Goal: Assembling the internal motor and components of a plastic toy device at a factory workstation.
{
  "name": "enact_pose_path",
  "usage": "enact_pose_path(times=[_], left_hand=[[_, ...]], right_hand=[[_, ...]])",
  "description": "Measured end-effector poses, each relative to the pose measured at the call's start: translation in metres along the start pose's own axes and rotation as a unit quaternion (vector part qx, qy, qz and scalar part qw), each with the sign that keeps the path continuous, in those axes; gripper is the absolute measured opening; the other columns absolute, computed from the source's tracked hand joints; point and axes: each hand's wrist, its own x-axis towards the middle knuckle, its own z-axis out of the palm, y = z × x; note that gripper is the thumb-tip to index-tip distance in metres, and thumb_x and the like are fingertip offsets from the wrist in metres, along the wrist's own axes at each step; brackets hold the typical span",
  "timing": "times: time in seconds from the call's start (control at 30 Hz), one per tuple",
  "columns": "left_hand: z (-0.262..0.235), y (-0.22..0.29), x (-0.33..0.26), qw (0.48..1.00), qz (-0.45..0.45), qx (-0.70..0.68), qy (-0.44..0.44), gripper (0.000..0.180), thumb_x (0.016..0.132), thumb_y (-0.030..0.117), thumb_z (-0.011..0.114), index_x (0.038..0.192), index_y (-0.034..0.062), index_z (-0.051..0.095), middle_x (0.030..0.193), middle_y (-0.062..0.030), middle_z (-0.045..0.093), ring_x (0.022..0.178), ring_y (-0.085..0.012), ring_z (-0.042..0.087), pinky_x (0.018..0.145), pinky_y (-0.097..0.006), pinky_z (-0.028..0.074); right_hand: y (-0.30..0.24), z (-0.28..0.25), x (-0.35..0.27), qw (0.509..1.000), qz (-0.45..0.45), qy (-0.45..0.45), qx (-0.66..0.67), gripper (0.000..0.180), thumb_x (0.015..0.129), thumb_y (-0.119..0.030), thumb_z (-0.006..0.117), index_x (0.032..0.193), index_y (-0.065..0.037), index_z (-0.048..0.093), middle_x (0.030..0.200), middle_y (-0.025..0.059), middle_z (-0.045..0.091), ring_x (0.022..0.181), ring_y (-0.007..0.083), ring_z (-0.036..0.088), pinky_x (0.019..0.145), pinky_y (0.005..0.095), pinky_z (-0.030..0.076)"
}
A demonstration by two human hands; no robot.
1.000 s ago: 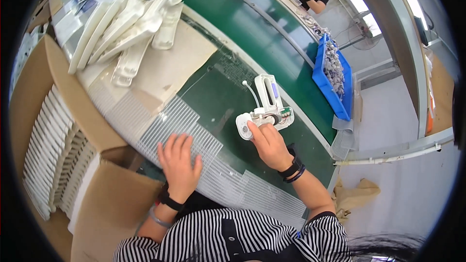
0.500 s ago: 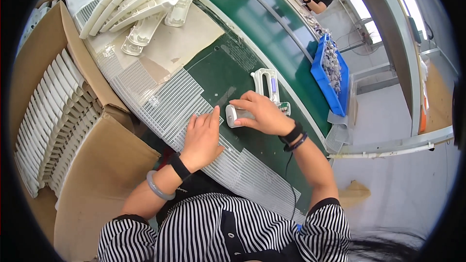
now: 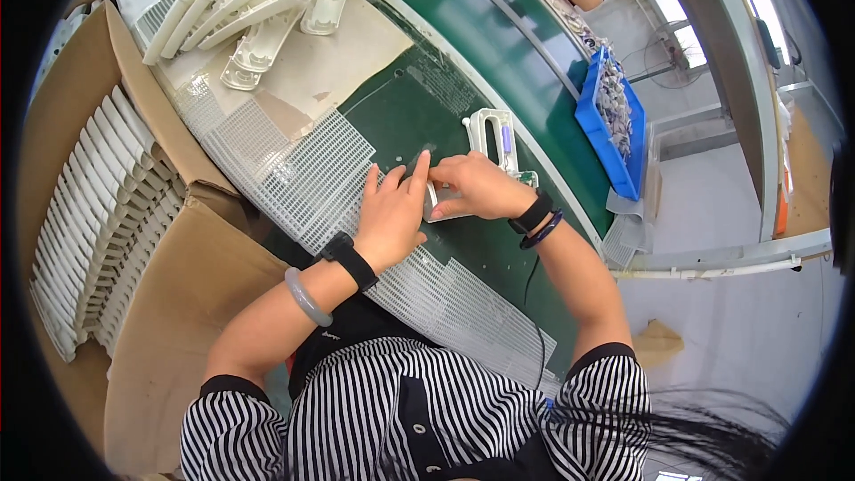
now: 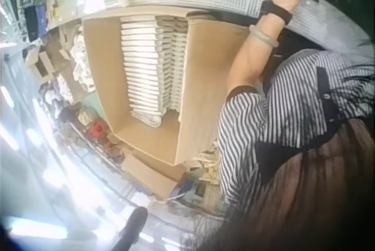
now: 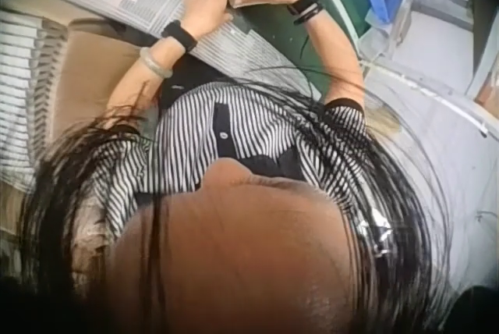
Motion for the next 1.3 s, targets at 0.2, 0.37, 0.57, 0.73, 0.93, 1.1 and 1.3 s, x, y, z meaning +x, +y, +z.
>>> enact_pose_path(times=[0.2, 0.37, 0.57, 0.73, 0.93, 1.1, 1.3], left_hand=[[0.012, 0.004, -0.005, 0.999, -0.005, -0.016, 0.047, 0.124, 0.065, 0.014, 0.089, 0.161, 0.0016, 0.01, 0.13, -0.0128, 0.06, 0.132, -0.0321, 0.049, 0.116, -0.057, 0.026], [0.007, 0.003, -0.002, 0.999, -0.018, -0.034, 0.029, 0.123, 0.064, 0.013, 0.089, 0.16, 0.0005, 0.013, 0.13, -0.0163, 0.059, 0.129, -0.0316, 0.05, 0.115, -0.055, 0.028], [0.01, 0.008, -0.006, 0.999, -0.022, -0.02, 0.034, 0.12, 0.064, 0.012, 0.089, 0.158, -0.0027, 0.016, 0.129, -0.016, 0.059, 0.128, -0.032, 0.05, 0.114, -0.055, 0.03], [0.017, 0.029, -0.024, 0.998, -0.026, -0.059, -0.026, 0.107, 0.07, 0.007, 0.08, 0.157, -0.0066, 0.018, 0.129, -0.0186, 0.059, 0.125, -0.0358, 0.05, 0.113, -0.05, 0.029], [0.044, 0.068, -0.062, 0.99, 0.06, -0.096, -0.078, 0.104, 0.075, 0.008, 0.074, 0.156, -0.0106, 0.012, 0.13, -0.0176, 0.062, 0.128, -0.0341, 0.048, 0.113, -0.053, 0.028], [0.009, 0.079, -0.035, 0.979, 0.182, -0.053, -0.075, 0.073, 0.081, 0.011, 0.075, 0.147, 0.001, 0.045, 0.131, -0.0169, 0.062, 0.122, -0.0358, 0.054, 0.108, -0.047, 0.039], [-0.002, 0.037, 0.097, 0.955, 0.176, 0.179, 0.16, 0.046, 0.092, 0.026, 0.07, 0.131, 0.0049, 0.06, 0.136, -0.019, 0.059, 0.118, -0.0413, 0.056, 0.1, -0.05, 0.045]], right_hand=[[-0.009, 0.007, -0.005, 0.998, 0.007, 0.047, -0.033, 0.045, 0.08, -0.039, 0.08, 0.111, -0.009, 0.068, 0.093, 0.0048, 0.068, 0.094, 0.0271, 0.064, 0.082, 0.0396, 0.039], [-0.015, 0.026, -0.015, 0.986, -0.014, 0.139, -0.094, 0.057, 0.076, -0.035, 0.083, 0.122, -0.007, 0.065, 0.094, 0.0047, 0.067, 0.095, 0.0246, 0.063, 0.081, 0.0388, 0.038], [-0.014, 0.03, -0.017, 0.99, 0.01, 0.112, -0.083, 0.051, 0.078, -0.035, 0.082, 0.118, -0.009, 0.066, 0.096, 0.0047, 0.067, 0.097, 0.0246, 0.063, 0.085, 0.0399, 0.037], [-0.023, 0.031, -0.045, 0.99, 0.015, 0.003, -0.144, 0.044, 0.078, -0.031, 0.082, 0.117, -0.015, 0.07, 0.101, 0.0016, 0.067, 0.106, 0.0234, 0.06, 0.091, 0.0396, 0.037], [-0.025, 0.068, -0.129, 0.981, -0.007, 0.134, -0.139, 0.048, 0.081, -0.011, 0.072, 0.128, -0.017, 0.067, 0.122, 0.0038, 0.062, 0.12, 0.0239, 0.054, 0.098, 0.0395, 0.039], [-0.031, 0.096, -0.194, 0.926, 0.157, 0.344, -0.004, 0.051, 0.083, -0.005, 0.069, 0.133, -0.011, 0.062, 0.133, 0.0102, 0.059, 0.127, 0.0311, 0.052, 0.106, 0.0459, 0.04], [-0.01, 0.149, -0.198, 0.826, 0.31, 0.435, 0.181, 0.083, 0.087, -0.02, 0.074, 0.149, 0.012, 0.029, 0.149, 0.0305, 0.04, 0.138, 0.0435, 0.042, 0.116, 0.043, 0.037]])
